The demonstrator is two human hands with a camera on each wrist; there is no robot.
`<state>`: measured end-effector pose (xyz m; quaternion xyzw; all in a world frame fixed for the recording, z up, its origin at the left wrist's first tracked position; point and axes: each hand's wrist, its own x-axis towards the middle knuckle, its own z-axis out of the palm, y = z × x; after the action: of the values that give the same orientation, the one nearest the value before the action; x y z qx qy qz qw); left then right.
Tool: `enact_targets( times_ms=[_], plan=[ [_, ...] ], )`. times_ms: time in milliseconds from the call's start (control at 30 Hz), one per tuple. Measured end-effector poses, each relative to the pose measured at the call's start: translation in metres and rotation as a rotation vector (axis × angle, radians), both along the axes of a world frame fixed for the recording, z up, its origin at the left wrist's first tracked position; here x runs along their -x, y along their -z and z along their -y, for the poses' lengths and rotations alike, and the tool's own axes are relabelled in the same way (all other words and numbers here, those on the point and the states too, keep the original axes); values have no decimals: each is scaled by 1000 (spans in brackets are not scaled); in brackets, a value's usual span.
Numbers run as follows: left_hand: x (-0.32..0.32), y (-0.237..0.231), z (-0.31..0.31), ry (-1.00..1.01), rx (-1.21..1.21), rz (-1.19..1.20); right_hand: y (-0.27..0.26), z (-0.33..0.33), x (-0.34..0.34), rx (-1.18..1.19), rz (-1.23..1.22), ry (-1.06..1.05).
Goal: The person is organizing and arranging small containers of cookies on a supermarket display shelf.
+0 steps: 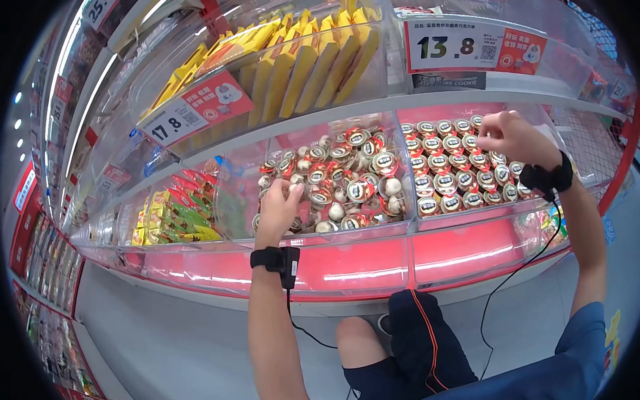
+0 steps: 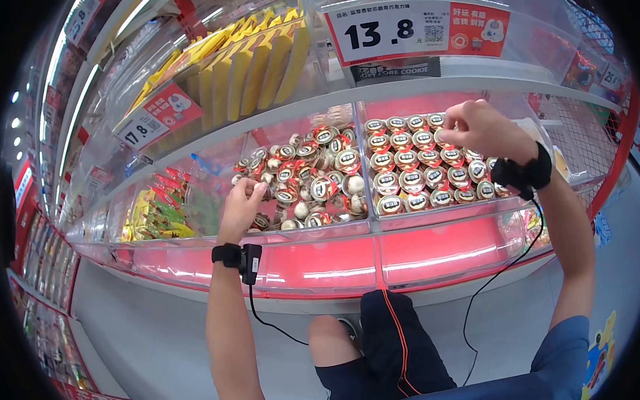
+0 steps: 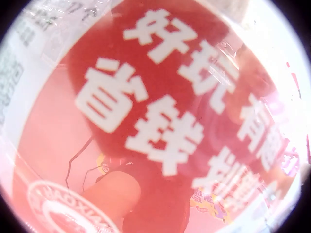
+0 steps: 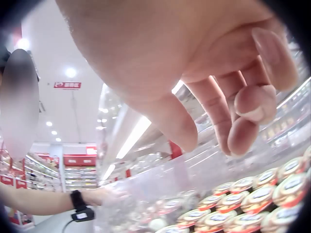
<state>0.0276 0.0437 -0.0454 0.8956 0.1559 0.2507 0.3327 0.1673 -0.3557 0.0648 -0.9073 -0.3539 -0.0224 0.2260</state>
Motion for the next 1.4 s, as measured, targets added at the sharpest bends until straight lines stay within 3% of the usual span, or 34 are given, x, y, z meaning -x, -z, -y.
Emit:
enact_targets(
  times_ms=[200, 267, 333, 400, 567, 767, 867, 1033, 1167, 1267, 1400],
  plan=[
    [12, -9, -8, 195, 448, 167, 3, -90, 81, -128, -143, -690],
    [14, -8, -14, 257, 625, 192, 17, -140, 82, -231, 44, -775],
    [16, -10, -12, 290, 658, 230, 28, -196, 71, -13, 18, -672],
    [18, -12, -12, 344, 676, 231, 34, -226, 68, -229, 169, -704],
    [20, -14, -11, 436, 767, 234, 59, -288, 50, -268, 64, -635],
    [18, -12, -18, 475, 762, 115, 72, -278, 46, -383, 22, -544],
    [21, -14, -13, 525, 765, 114, 71, -269, 44, -365, 107, -561],
    [15, -9, -20, 477, 752, 113, 58, -249, 60, -357, 273, -399],
    [12, -4, -19, 440, 744, 123, 45, -223, 71, -301, 297, -453],
    [12, -6, -22, 372, 635, -20, 38, -195, 77, -293, 289, -575],
    [4, -4, 3, -26, -182, -398, 14, -120, 108, -307, 134, -360]
  ],
)
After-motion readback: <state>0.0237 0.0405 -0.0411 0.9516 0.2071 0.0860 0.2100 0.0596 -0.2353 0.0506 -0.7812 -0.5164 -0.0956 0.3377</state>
